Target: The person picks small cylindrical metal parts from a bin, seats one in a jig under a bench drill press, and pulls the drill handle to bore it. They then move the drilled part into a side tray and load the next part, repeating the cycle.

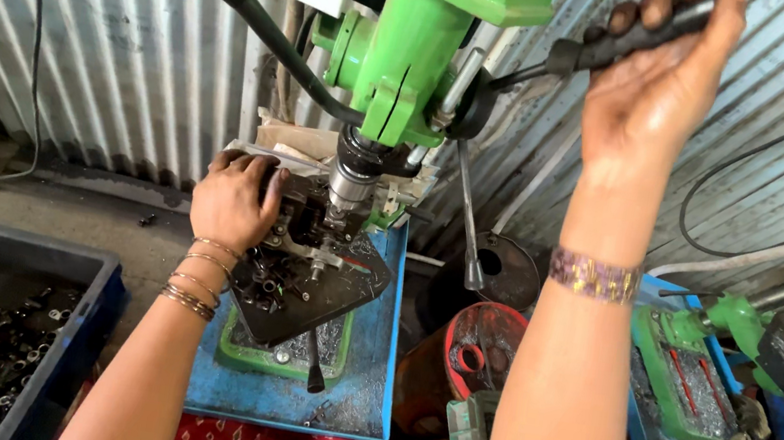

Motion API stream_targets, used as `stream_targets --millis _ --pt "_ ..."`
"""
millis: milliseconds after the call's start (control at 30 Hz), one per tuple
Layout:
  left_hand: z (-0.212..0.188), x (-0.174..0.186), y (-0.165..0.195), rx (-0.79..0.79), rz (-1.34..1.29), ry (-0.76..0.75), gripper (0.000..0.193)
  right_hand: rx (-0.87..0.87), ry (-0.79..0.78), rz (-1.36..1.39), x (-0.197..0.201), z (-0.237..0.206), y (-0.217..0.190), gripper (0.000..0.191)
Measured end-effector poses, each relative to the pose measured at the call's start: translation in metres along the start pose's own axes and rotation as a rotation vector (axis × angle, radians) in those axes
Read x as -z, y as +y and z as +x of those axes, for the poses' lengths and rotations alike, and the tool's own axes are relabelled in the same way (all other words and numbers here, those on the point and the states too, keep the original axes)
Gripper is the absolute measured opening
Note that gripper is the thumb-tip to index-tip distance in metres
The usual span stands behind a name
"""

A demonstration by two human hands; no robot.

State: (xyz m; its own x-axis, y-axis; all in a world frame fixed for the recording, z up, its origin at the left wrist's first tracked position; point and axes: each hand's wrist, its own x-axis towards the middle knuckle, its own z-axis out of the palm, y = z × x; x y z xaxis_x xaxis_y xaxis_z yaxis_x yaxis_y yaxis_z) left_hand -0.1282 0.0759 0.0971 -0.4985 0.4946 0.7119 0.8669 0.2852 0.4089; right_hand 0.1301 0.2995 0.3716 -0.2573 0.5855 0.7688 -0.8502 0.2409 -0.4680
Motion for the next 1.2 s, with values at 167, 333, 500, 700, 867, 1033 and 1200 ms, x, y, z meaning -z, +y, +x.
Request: stream_targets --millis 167,333,500,700,867,1033,1200 --pt "0.001 -0.001 0.0 0.029 0.013 -0.061 0.032 -0.124 -0.107 -0.079 -0.012 -0.025 -0.021 0.035" --pt "0.001 -0.001 0.0 0.031 0.031 -0.051 0.034 -0.112 -0.077 -0.045 -0.015 -0.029 -0.02 0.035" --pt "0.003 0.0 0.002 0.053 0.035 -0.08 0.034 -0.082 -0.061 -0.029 -0.014 -0.034 -0.017 0.034" --pt "0.003 0.0 0.001 0.106 0.022 -0.144 0.036 -0.051 -0.072 -0.028 -0.013 -0.04 -0.015 0.035" --pt "0.003 -0.001 0.001 0.121 0.038 -0.162 0.037 -0.036 -0.078 -0.02 -0.012 -0.044 -0.015 0.037" --pt "0.004 0.001 0.003 0.123 0.034 -0.162 0.037 -0.028 -0.084 -0.029 -0.013 -0.048 -0.015 0.037" --pt "0.004 0.002 0.004 0.13 0.02 -0.157 0.037 -0.029 -0.084 -0.027 -0.013 -0.05 -0.016 0.037"
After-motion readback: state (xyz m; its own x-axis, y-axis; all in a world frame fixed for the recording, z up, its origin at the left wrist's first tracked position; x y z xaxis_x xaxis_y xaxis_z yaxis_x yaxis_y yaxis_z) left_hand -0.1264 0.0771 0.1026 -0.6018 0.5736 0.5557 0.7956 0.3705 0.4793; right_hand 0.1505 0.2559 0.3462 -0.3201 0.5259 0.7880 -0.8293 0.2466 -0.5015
